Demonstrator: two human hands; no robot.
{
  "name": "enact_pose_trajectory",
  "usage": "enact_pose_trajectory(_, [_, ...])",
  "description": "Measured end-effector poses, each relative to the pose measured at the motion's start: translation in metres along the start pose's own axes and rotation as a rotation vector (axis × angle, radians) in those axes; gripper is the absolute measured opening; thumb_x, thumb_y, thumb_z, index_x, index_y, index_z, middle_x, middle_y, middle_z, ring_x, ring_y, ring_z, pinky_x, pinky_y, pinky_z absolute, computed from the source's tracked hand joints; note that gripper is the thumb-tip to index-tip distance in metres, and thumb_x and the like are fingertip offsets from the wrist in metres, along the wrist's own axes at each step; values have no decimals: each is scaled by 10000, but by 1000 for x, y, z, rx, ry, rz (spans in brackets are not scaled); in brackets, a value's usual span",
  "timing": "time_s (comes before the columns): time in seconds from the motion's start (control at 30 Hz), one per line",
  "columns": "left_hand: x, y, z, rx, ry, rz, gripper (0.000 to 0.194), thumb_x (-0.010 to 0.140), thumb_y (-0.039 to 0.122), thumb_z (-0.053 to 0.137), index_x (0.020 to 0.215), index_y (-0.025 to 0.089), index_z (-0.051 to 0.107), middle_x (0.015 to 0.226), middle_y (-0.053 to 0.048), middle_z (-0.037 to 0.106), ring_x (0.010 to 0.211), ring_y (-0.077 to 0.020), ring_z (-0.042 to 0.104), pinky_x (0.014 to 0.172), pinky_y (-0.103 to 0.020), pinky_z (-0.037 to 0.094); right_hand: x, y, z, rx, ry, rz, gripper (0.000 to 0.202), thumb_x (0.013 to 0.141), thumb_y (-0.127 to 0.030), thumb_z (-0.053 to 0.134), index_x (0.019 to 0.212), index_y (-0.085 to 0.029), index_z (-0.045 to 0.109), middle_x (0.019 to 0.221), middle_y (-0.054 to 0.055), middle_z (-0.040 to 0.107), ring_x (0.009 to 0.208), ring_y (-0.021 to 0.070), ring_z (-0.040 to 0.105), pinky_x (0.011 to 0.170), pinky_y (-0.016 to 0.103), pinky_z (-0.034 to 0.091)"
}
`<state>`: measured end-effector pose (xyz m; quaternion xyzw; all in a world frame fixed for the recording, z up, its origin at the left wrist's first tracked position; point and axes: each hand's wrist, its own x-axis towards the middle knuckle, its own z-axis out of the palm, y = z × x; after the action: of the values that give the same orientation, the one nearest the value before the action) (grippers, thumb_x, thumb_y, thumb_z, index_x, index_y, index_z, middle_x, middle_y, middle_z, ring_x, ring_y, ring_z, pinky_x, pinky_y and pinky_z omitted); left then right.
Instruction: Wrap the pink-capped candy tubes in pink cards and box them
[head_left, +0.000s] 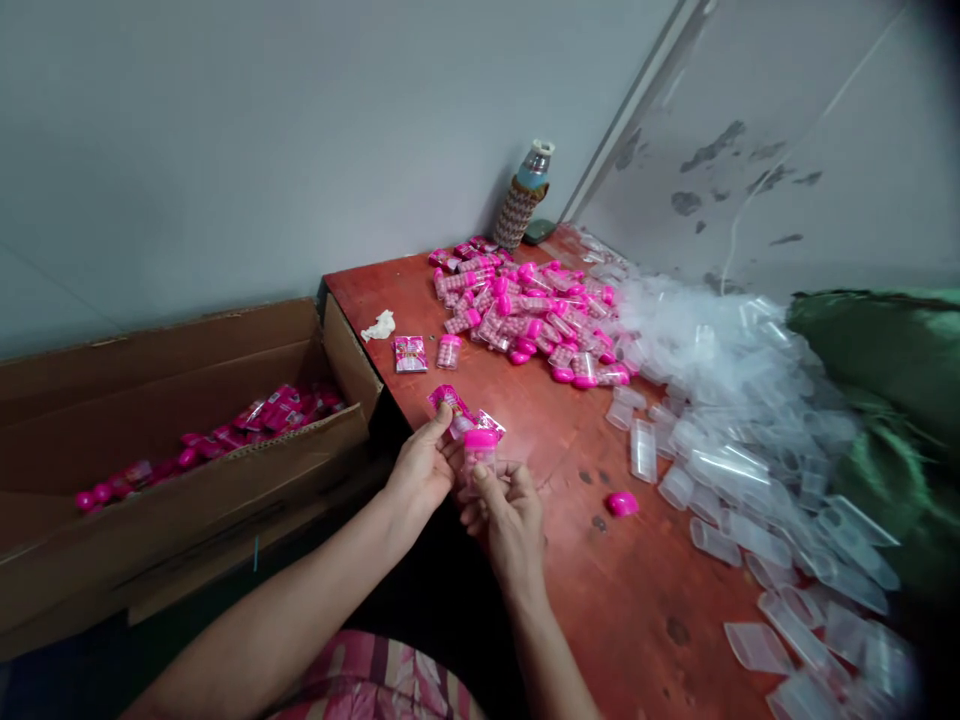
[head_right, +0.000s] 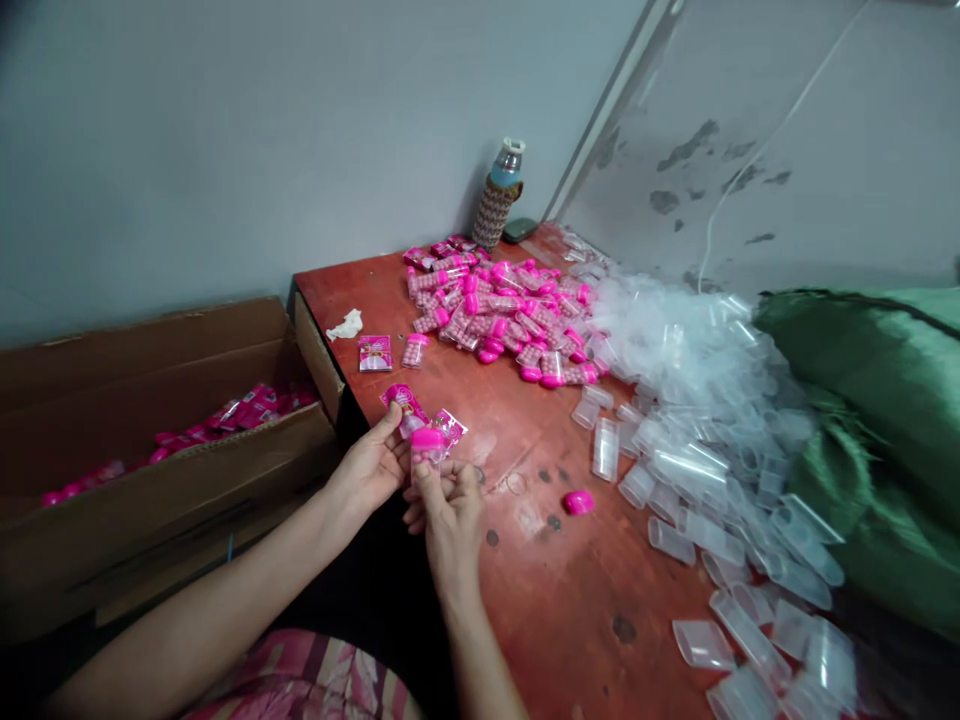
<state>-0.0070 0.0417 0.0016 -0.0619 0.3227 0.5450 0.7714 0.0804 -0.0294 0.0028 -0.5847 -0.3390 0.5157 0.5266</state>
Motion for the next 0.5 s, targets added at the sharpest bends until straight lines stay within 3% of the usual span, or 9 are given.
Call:
enact_pose_trajectory(0.27, [-6, -17, 3, 135, -56, 14, 248, 630, 307, 713, 680, 121, 557, 553, -3, 587, 426, -92, 527, 388, -192, 420, 2, 3, -3, 167, 19, -28, 223, 774, -375, 573, 783, -196, 440, 520, -58, 571, 334, 67, 473, 315, 146, 376])
enact_pose_trajectory(0.5, [-10, -20, 3, 260, -152, 81, 266, 630, 310, 708, 651, 127, 517, 502, 18, 535, 412, -81, 486, 372, -179, 373, 6, 7, -7, 92, 13, -37, 224, 774, -372, 574, 780, -190, 442, 538, -50, 577, 360, 65, 487, 331, 141, 374])
